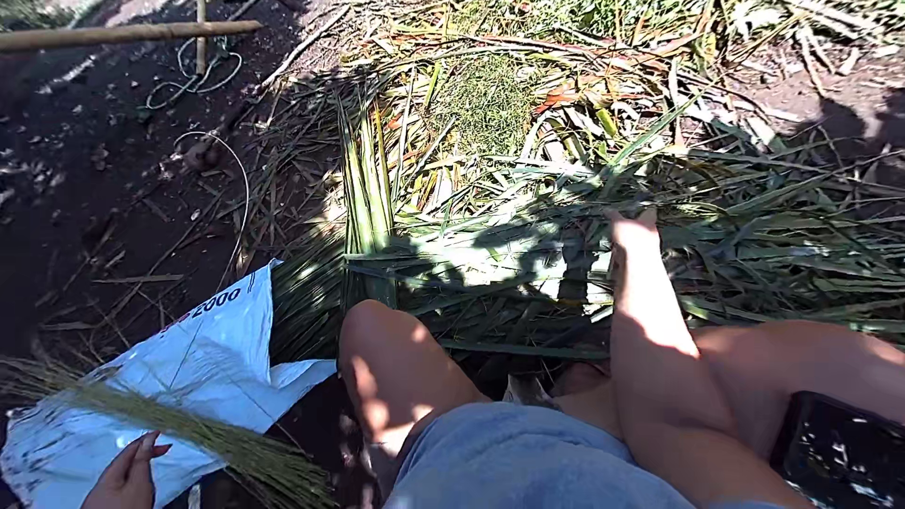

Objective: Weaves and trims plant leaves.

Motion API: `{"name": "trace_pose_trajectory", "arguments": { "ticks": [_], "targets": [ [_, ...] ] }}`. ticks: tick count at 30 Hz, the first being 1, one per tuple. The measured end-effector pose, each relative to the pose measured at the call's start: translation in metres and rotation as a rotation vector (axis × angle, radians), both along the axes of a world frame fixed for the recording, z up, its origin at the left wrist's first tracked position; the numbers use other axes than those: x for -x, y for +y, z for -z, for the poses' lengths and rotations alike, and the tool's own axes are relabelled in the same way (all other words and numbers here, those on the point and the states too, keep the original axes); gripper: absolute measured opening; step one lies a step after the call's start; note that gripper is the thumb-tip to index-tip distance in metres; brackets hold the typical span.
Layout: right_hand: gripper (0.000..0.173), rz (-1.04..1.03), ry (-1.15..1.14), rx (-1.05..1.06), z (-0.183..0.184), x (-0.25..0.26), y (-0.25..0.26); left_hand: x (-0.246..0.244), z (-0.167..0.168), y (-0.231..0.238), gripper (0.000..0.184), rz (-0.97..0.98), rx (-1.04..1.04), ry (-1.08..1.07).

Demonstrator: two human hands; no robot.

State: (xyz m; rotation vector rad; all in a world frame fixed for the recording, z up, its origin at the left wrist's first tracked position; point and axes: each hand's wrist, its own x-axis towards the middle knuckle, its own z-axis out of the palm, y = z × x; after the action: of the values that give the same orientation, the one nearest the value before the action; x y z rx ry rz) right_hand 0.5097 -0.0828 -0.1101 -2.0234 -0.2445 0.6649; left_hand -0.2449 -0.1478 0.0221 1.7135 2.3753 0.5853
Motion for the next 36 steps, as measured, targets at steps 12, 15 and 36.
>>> {"name": "trace_pose_trajectory", "arguments": {
  "ticks": [12, 15, 36],
  "targets": [
    [0.027, -0.49, 0.137, 0.001, 0.033, 0.048, 0.021, -0.074, 0.012, 0.053, 0.035, -0.523, -0.465, -0.736],
    [0.023, -0.455, 0.14, 0.001, 0.034, 0.047, 0.019, -0.065, 0.007, 0.061, 0.03, -0.625, -0.734, -0.967],
    [0.026, -0.431, 0.127, 0.18, 0.068, 0.04, 0.005, -0.136, 0.207, 0.013, 0.04, -0.642, 0.135, -0.949]
  ]
}}
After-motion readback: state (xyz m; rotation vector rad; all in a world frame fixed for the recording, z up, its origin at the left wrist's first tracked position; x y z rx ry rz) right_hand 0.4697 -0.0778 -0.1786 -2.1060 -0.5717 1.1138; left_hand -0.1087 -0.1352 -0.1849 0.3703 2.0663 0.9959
